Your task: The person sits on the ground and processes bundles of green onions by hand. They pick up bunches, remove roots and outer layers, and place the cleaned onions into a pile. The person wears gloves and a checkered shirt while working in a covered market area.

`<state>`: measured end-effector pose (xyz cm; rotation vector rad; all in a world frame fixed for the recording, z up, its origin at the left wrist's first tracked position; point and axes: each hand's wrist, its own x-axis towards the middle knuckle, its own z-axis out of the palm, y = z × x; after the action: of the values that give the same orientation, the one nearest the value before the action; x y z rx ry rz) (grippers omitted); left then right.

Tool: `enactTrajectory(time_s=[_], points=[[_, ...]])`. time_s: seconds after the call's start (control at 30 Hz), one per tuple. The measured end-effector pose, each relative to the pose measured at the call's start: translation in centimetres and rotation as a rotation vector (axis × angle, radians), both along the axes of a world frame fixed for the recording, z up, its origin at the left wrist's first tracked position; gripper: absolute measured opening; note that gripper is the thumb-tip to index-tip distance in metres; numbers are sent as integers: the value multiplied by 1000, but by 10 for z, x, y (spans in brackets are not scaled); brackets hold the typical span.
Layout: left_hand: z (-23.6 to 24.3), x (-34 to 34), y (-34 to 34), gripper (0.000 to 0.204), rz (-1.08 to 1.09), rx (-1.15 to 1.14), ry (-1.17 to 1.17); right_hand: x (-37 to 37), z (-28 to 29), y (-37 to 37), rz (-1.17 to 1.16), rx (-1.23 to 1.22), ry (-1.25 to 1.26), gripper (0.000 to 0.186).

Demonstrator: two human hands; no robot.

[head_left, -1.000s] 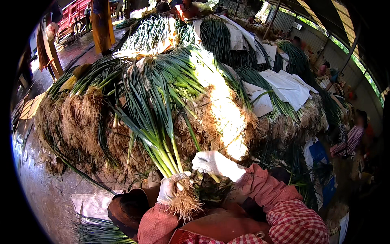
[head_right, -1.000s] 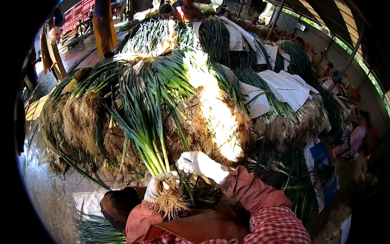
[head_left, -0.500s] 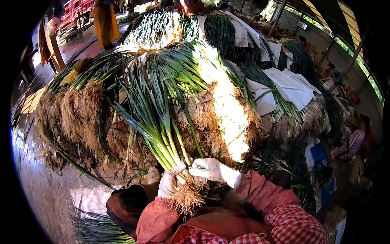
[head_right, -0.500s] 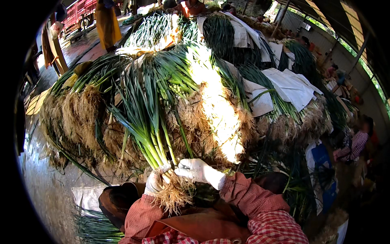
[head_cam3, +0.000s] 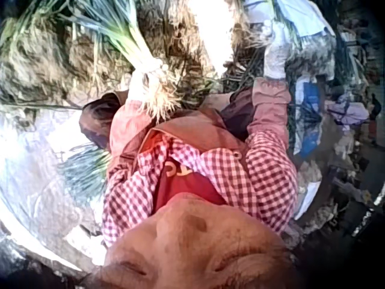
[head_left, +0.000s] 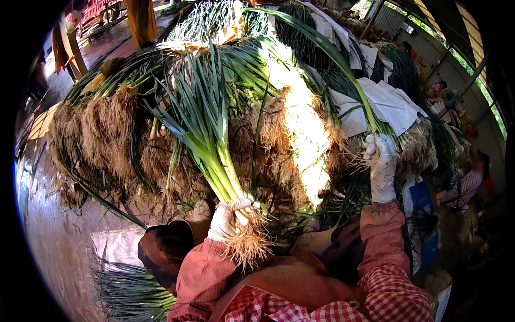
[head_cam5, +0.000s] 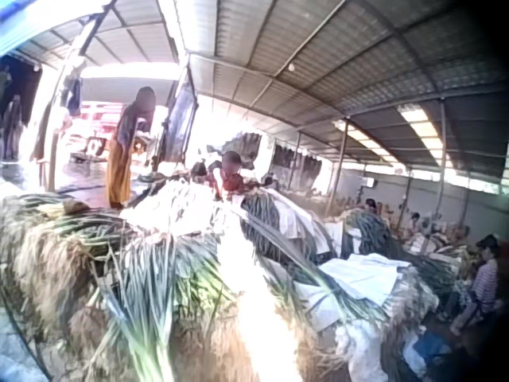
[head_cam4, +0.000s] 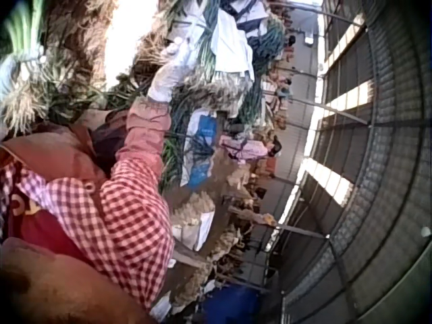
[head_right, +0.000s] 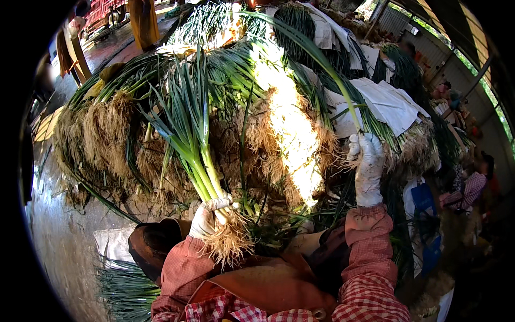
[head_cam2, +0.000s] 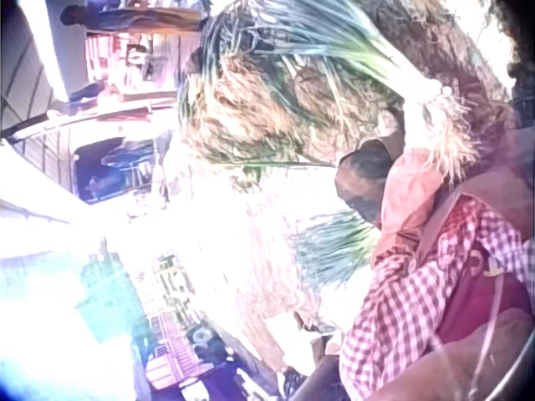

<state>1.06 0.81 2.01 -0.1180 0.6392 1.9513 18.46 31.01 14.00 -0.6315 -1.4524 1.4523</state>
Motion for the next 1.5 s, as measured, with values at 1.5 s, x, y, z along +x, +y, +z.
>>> enactTrajectory(time_s=[1.5], points=[[146, 55, 3, 55, -206, 220, 366, -33, 2, -87, 1040, -137, -28, 81]])
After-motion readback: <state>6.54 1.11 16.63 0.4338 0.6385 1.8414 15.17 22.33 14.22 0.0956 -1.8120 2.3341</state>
